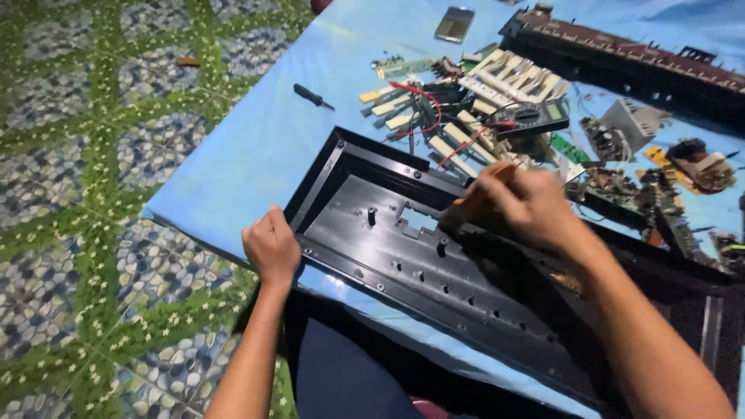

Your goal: The person removes a circuit board from a black plastic casing and places it on a table. They then use a brush to sweep dust and debris out of the empty casing, cleaning the interior surfaces and crevices.

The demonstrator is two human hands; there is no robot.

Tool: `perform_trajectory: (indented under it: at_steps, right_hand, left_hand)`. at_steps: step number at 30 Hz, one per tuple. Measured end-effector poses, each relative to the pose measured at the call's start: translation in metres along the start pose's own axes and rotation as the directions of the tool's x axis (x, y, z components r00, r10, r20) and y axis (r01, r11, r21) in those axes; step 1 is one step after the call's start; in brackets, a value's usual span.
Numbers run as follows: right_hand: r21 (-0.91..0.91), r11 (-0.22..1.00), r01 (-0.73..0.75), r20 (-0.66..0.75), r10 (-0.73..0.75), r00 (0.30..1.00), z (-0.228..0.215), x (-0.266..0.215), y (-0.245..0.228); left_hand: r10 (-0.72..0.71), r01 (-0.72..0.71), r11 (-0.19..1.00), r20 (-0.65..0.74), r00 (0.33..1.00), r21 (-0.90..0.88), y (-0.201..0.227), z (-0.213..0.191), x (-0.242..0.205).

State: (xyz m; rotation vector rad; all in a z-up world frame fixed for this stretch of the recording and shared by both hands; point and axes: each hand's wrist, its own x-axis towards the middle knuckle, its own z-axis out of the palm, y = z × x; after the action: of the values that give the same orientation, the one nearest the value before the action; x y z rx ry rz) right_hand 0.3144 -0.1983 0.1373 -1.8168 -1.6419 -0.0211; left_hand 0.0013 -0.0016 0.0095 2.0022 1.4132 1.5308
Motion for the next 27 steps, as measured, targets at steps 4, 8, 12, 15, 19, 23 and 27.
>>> perform_trajectory:
  at_steps: [4,8,12,15,19,23,27]
  right_hand:
    - [0.002,1.000,0.019,0.050,-0.019,0.999,-0.008,0.005,0.008]
    - [0.031,0.998,0.056,0.044,-0.057,0.997,0.008,0.010,-0.006]
    - [0.031,0.999,0.018,0.092,-0.020,0.996,0.002,0.014,0.003]
    - [0.003,1.000,0.019,0.163,-0.019,0.987,0.008,0.016,0.003]
    - [0.105,0.988,0.115,0.028,-0.118,0.993,0.015,0.015,-0.006]
    - [0.020,0.997,0.077,0.076,-0.078,0.994,0.006,0.018,0.003]
    - [0.081,0.988,0.134,0.078,-0.140,0.987,0.019,0.019,-0.007]
  left_hand:
    - [-0.029,0.029,1.000,0.004,1.000,0.009,-0.011,0.004,-0.001]
    - [0.022,-0.022,1.000,-0.015,1.000,0.014,-0.010,0.010,0.001]
    - [0.037,-0.038,0.999,-0.025,0.999,-0.017,-0.001,0.000,-0.001]
    - [0.049,-0.050,0.999,-0.035,0.998,-0.019,-0.008,0.005,0.000]
    - [0.081,-0.081,0.997,-0.056,0.995,0.003,-0.011,0.007,-0.002]
    - [0.032,-0.032,0.999,-0.035,0.999,0.013,-0.021,0.013,-0.003]
    - [0.084,-0.084,0.996,-0.061,0.995,0.008,-0.018,0.014,-0.003]
